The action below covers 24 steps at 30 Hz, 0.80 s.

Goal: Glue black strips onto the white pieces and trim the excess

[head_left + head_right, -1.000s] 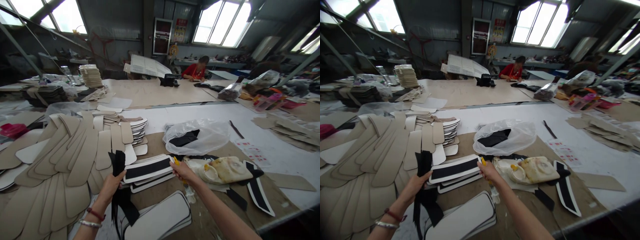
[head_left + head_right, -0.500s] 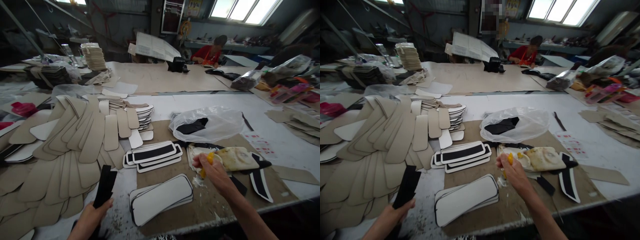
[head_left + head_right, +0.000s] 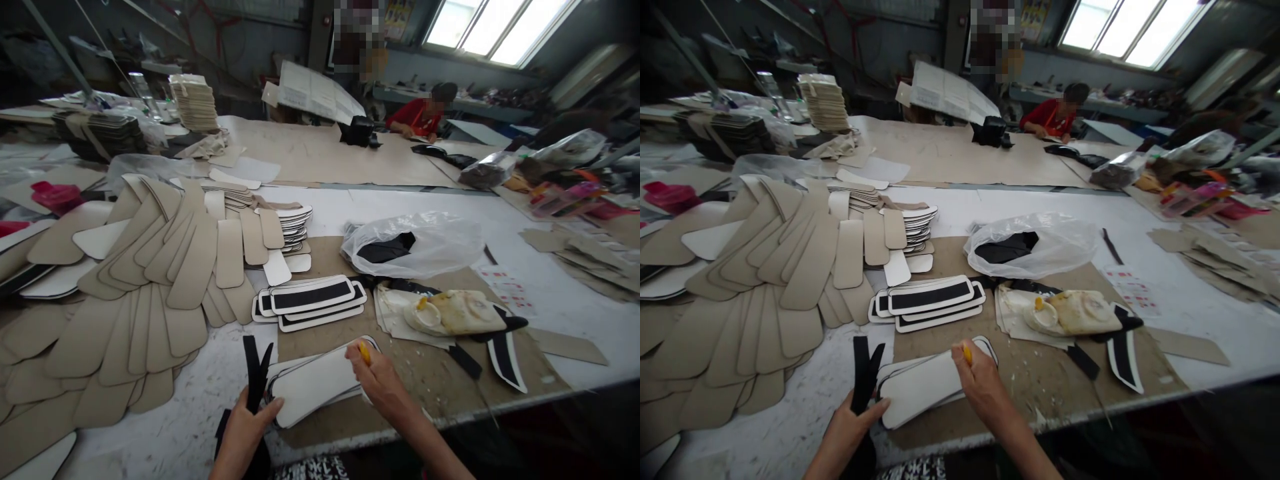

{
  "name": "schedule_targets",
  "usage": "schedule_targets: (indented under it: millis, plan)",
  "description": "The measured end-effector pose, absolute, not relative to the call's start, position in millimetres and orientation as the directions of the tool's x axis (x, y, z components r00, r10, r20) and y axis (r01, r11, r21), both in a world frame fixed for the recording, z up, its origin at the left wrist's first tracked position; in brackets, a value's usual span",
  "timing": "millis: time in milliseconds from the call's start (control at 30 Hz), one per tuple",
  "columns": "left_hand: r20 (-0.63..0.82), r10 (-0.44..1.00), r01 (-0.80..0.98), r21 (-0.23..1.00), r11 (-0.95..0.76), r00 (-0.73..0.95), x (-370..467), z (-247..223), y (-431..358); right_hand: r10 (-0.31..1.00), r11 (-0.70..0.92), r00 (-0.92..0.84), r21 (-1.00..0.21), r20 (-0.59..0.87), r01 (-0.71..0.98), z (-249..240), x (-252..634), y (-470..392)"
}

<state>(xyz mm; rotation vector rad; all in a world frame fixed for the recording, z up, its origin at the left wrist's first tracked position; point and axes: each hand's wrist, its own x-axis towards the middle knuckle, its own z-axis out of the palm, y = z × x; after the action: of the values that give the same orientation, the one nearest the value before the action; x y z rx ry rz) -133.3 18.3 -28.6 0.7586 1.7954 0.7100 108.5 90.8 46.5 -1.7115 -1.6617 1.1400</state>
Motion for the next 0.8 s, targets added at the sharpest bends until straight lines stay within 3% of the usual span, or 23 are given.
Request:
schedule_targets:
  millis: [133, 233, 300, 433, 633, 800]
  plan:
    - [-0.584, 0.752, 0.182, 0.740, 0.648, -0.306, -125.5, -37.8, 12.7, 0.988, -0.155, 0.054, -0.909, -0.145, 0.386, 45.6, 99.3, 79.0]
    - [-0.587, 0.742, 0.184, 0.730, 0.658, -0.323, -124.6, -38.3, 11.7, 0.994, -0.072, 0.109, -0.909, -0.030, 0.412, 48.1, 100.7, 72.4]
    - [-0.580, 0.748, 0.166, 0.743, 0.648, -0.324, -125.2, -38.0, 10.7, 0.989, -0.096, 0.146, -0.893, -0.034, 0.441, 48.7, 102.3, 66.2]
    - [-0.579, 0.751, 0.122, 0.760, 0.638, -0.318, -126.7, -34.9, 8.9, 0.965, -0.238, 0.201, -0.881, -0.167, 0.409, 45.9, 99.9, 53.0]
    - [-0.606, 0.715, 0.101, 0.734, 0.671, -0.349, -127.8, -25.2, 11.1, 0.925, -0.359, 0.172, -0.927, -0.338, 0.111, 30.4, 81.7, 44.3]
    - [-0.577, 0.748, 0.081, 0.772, 0.631, -0.327, -128.2, -20.5, 11.0, 0.848, -0.502, 0.144, -0.860, -0.511, -0.092, 16.1, 67.8, 42.1]
